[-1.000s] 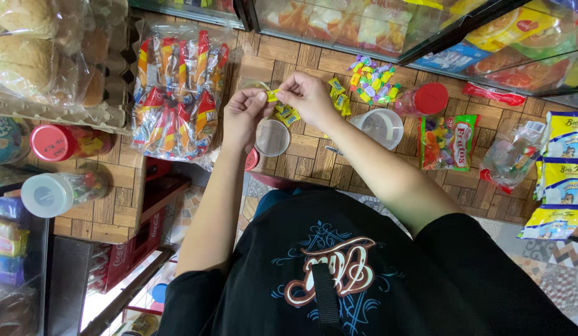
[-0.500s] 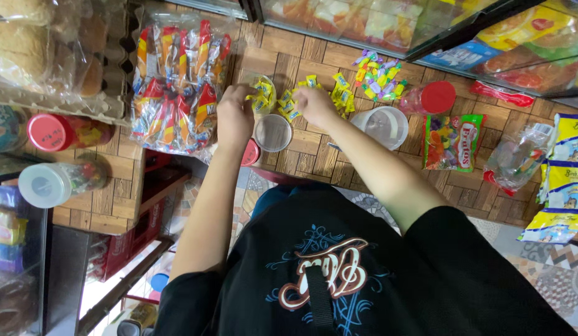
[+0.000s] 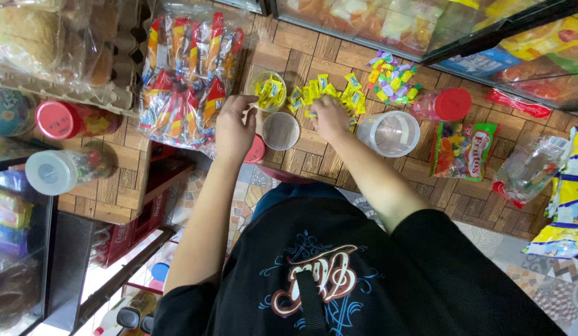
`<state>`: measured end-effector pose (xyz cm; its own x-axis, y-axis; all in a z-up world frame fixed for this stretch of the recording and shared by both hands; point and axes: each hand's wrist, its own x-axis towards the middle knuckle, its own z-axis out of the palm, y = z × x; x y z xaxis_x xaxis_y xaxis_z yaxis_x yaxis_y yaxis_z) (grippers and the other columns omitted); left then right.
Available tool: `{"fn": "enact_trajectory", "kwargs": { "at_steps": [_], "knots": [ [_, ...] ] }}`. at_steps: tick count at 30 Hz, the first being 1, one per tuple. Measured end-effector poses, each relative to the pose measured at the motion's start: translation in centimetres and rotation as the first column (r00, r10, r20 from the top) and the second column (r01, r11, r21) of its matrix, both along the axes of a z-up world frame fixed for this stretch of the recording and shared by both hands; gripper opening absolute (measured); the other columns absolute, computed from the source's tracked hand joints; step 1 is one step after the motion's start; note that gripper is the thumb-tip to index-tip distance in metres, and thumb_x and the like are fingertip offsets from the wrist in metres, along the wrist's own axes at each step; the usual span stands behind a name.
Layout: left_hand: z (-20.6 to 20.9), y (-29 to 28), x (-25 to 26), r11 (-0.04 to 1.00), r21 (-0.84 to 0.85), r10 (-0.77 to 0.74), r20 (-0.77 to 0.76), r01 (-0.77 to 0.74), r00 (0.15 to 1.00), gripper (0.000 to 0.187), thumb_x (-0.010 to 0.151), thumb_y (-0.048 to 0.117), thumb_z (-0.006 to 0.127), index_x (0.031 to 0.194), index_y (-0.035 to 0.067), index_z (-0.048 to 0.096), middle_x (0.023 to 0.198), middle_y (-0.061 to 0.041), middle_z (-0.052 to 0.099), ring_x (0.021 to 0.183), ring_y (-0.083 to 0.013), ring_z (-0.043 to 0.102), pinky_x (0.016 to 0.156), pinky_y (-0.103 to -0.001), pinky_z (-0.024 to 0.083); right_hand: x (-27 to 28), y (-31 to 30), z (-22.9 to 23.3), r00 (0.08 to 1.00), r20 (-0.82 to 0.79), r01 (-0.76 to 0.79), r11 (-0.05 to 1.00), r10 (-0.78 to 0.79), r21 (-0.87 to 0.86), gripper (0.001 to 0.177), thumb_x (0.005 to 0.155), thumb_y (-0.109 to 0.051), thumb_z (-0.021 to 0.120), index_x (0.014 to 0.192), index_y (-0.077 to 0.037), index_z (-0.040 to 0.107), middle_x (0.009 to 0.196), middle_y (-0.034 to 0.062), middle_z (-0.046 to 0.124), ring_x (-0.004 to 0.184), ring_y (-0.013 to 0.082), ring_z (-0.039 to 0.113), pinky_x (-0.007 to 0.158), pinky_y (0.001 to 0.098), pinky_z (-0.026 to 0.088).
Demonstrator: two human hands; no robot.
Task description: The person sorts yellow-wrapped candies from a bulk container into a smaller clear jar, then opens a bag of colorful gummy candies with scissors and pours them onto the counter.
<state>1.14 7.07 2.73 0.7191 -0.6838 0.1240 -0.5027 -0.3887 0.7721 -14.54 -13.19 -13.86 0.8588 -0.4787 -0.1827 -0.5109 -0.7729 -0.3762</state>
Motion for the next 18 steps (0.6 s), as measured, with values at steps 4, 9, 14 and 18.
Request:
{"fn": "enact_trajectory", "kwargs": {
  "at_steps": [4,9,14,18],
  "knots": [
    [-2.3,-2.7,-0.2,0.979,-0.176,0.034,-0.356,-0.103,0.934,0.019,0.093,0.002,0.072,0.111,0.001,0.071,0.102,-0.010,0.076,0.090,-0.0180,0.075,0.077,-0.029,0.060,0.7,-1.2,4.8,0.951,0.188,0.184,0.939,-0.244,0.291,0.030,0.091,-0.019,0.074,0.116,-0.012,0.057,0.116,0.0117,0.069,0.110,0.0337,0.067,0.088,0.0474,0.054],
    [-3.1,-5.8,-0.1,0.982,-0.180,-0.027,-0.452,-0.062,0.892,0.020,0.092,0.008,0.081,0.105,-0.002,0.069,0.090,-0.009,0.074,0.081,-0.0124,0.067,0.073,-0.027,0.057,3.2,-0.3,12.4,0.803,0.594,-0.077,0.979,-0.050,0.187,0.032,0.090,-0.014,0.080,0.112,-0.013,0.057,0.110,0.0101,0.070,0.108,0.0324,0.070,0.091,0.0432,0.056],
    [-1.4,-6.0,0.2,0.992,-0.067,0.091,-0.166,-0.103,0.982,0.014,0.087,0.003,0.077,0.100,0.004,0.072,0.088,-0.010,0.076,0.078,-0.0225,0.073,0.071,-0.032,0.057,3.5,-0.8,14.9,0.790,0.612,-0.163,0.974,0.034,0.156,0.042,0.084,-0.014,0.080,0.119,-0.009,0.058,0.113,0.0145,0.067,0.107,0.0375,0.066,0.090,0.0459,0.054],
    [-1.0,-5.1,0.6,0.989,0.110,0.077,0.180,-0.098,0.981,0.017,0.085,0.004,0.077,0.101,0.007,0.071,0.093,-0.014,0.074,0.087,-0.0349,0.070,0.076,-0.043,0.055,2.9,-3.3,10.8,0.899,0.436,-0.071,0.971,-0.037,0.228,0.028,0.086,-0.012,0.077,0.112,-0.009,0.066,0.113,0.0139,0.070,0.107,0.0362,0.067,0.091,0.0457,0.055]
  ]
}}
